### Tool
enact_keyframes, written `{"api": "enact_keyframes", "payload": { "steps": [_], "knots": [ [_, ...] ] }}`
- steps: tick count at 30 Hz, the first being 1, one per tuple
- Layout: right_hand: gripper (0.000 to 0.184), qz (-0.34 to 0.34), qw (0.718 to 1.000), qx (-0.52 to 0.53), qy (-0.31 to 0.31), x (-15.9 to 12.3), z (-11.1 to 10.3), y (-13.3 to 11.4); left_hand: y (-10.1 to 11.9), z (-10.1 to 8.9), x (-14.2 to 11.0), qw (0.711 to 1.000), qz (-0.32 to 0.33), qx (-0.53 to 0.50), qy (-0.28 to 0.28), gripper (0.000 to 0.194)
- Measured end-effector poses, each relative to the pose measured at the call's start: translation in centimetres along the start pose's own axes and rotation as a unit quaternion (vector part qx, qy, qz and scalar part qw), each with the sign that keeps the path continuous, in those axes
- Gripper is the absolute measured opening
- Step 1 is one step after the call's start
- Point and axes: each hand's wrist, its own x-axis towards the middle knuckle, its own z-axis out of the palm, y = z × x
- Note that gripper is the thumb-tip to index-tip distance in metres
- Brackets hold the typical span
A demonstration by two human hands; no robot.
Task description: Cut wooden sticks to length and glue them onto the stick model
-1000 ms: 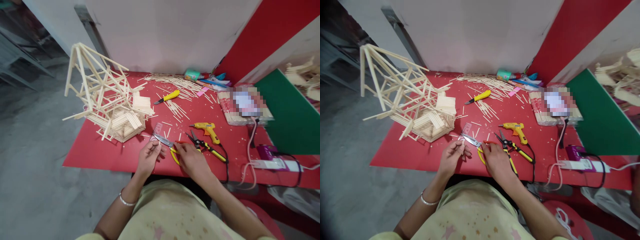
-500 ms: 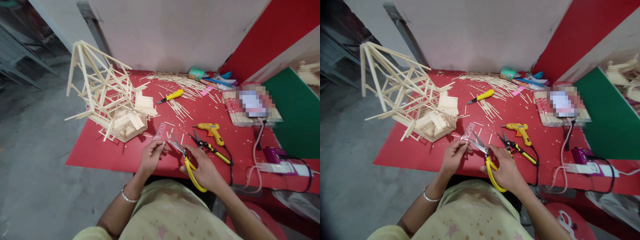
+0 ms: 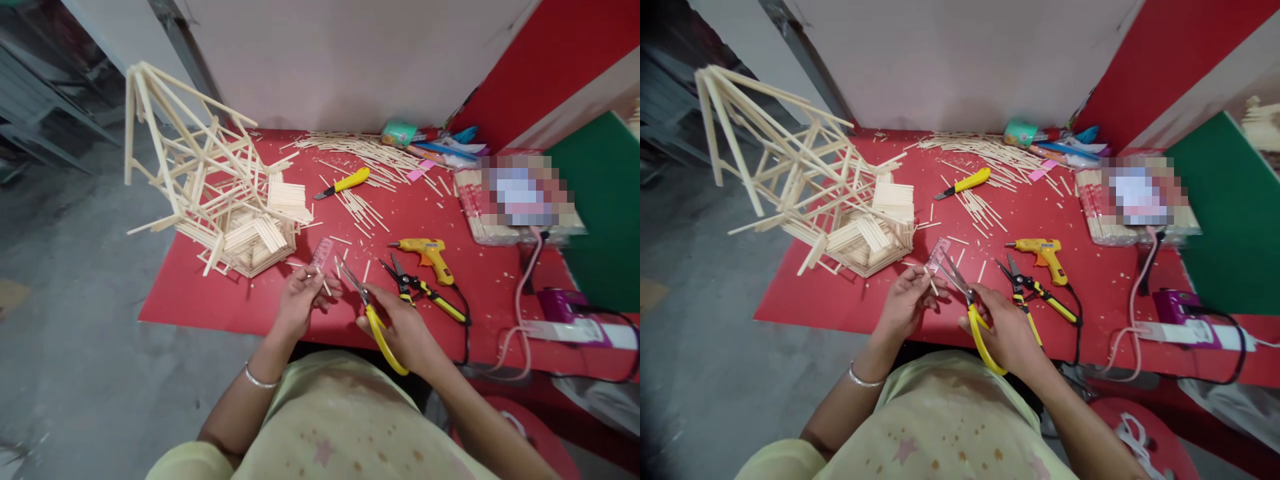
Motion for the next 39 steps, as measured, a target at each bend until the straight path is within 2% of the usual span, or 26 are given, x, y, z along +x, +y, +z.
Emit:
{"api": "enact_keyframes", "payload": {
  "steps": [2,5,8,17,28,32,39],
  "knots": [
    [0.050,-0.010,1.000,-0.028,0.002,-0.1,0.0,-0.2,-0.3,0.0,-0.1,0.992,0.063,0.105,0.009,0.021],
    [0.053,-0.035,0.996,-0.078,0.010,-0.3,0.1,-0.5,-0.3,-0.2,-0.2,0.944,0.188,0.269,0.018,0.013],
    [0.054,-0.054,0.994,-0.094,0.010,-0.4,0.1,-0.7,-0.1,-0.4,-0.3,0.910,0.255,0.327,0.011,0.018],
    [0.043,-0.056,0.996,-0.073,0.015,-0.4,0.1,-1.2,0.4,-0.8,-0.7,0.899,0.260,0.351,-0.006,0.019],
    [0.045,-0.058,0.995,-0.076,0.017,-0.5,0.5,-1.2,0.9,-0.6,-1.1,0.883,0.294,0.366,-0.007,0.016],
    [0.040,-0.065,0.996,-0.054,0.014,-0.5,0.7,-0.9,1.0,-0.5,-1.0,0.895,0.279,0.349,-0.006,0.016],
    [0.052,-0.068,0.986,-0.149,0.022,-0.3,0.1,-1.3,0.6,-1.3,-0.6,0.910,0.251,0.331,-0.019,0.019]
  ]
}}
